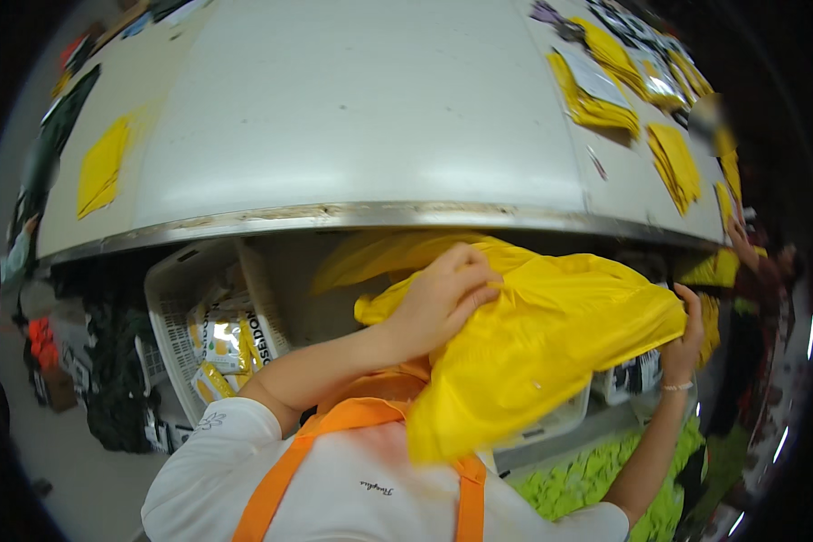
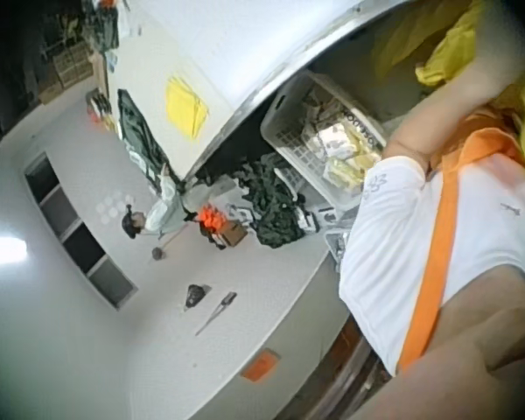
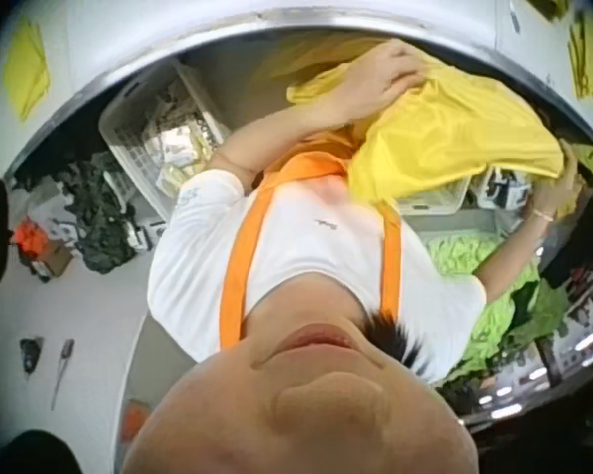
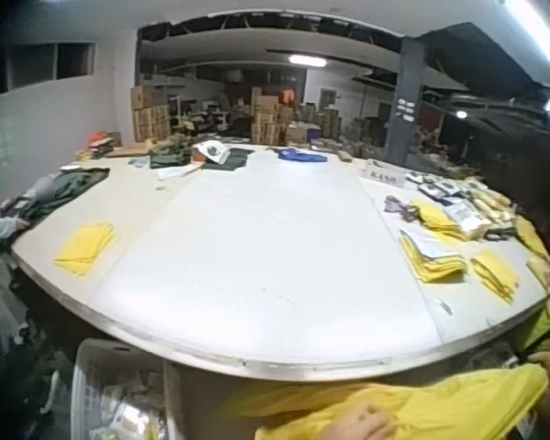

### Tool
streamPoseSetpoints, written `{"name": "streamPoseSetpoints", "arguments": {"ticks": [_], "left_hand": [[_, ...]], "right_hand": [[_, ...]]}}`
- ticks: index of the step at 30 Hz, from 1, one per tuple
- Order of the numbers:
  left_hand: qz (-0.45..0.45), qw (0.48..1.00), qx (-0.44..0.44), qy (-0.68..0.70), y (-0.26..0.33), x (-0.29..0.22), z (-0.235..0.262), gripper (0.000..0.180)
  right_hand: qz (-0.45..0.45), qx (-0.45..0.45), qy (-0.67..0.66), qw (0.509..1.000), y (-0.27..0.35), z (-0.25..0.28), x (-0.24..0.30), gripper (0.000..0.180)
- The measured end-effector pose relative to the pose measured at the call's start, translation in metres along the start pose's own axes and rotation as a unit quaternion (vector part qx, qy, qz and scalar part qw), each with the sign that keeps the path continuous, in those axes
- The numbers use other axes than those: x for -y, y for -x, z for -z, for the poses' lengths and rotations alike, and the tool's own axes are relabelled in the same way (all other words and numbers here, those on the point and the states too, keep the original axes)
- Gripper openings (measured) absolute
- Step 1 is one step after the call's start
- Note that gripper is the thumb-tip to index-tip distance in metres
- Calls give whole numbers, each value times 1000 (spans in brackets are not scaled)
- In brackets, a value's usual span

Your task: The person lays a yellow raincoat on a table, uses a small blade to cut threads, zips the jacket, and folds it into a compact rectangle. The folded jacket is placed into a white plastic basket with other folded items.

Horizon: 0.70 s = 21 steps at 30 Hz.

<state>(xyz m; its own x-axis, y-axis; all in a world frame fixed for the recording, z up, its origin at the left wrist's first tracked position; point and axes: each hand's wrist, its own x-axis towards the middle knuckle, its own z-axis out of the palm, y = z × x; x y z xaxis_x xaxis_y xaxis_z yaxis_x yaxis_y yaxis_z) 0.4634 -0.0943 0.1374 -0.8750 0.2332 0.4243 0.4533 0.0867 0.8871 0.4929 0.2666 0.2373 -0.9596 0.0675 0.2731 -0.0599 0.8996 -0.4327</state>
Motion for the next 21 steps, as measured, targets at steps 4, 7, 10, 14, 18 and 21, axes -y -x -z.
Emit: {"name": "streamPoseSetpoints", "arguments": {"ticks": [4, 7, 10, 14, 18, 21], "left_hand": [[114, 991, 60, -20, 5, -1, -36, 11], [27, 999, 39, -10, -9, -7, -35, 14], [50, 980, 31, 189, -50, -51, 10, 16], [-361, 912, 197, -13, -98, -128, 88, 70], [-512, 777, 143, -337, -113, -201, 139, 69], [-465, 784, 23, -411, -129, -233, 157, 57]], "right_hand": [[-33, 8, 125, 992, 59, 102, 38, 34], [-61, 66, 88, 992, 57, 143, 66, 37], [-61, 93, 24, 993, 37, 173, 123, 41], [-15, 0, -184, 983, -8, 219, 136, 38], [158, -131, -117, 972, -51, 212, 172, 35], [256, -253, -53, 932, -76, 220, 218, 34]]}}
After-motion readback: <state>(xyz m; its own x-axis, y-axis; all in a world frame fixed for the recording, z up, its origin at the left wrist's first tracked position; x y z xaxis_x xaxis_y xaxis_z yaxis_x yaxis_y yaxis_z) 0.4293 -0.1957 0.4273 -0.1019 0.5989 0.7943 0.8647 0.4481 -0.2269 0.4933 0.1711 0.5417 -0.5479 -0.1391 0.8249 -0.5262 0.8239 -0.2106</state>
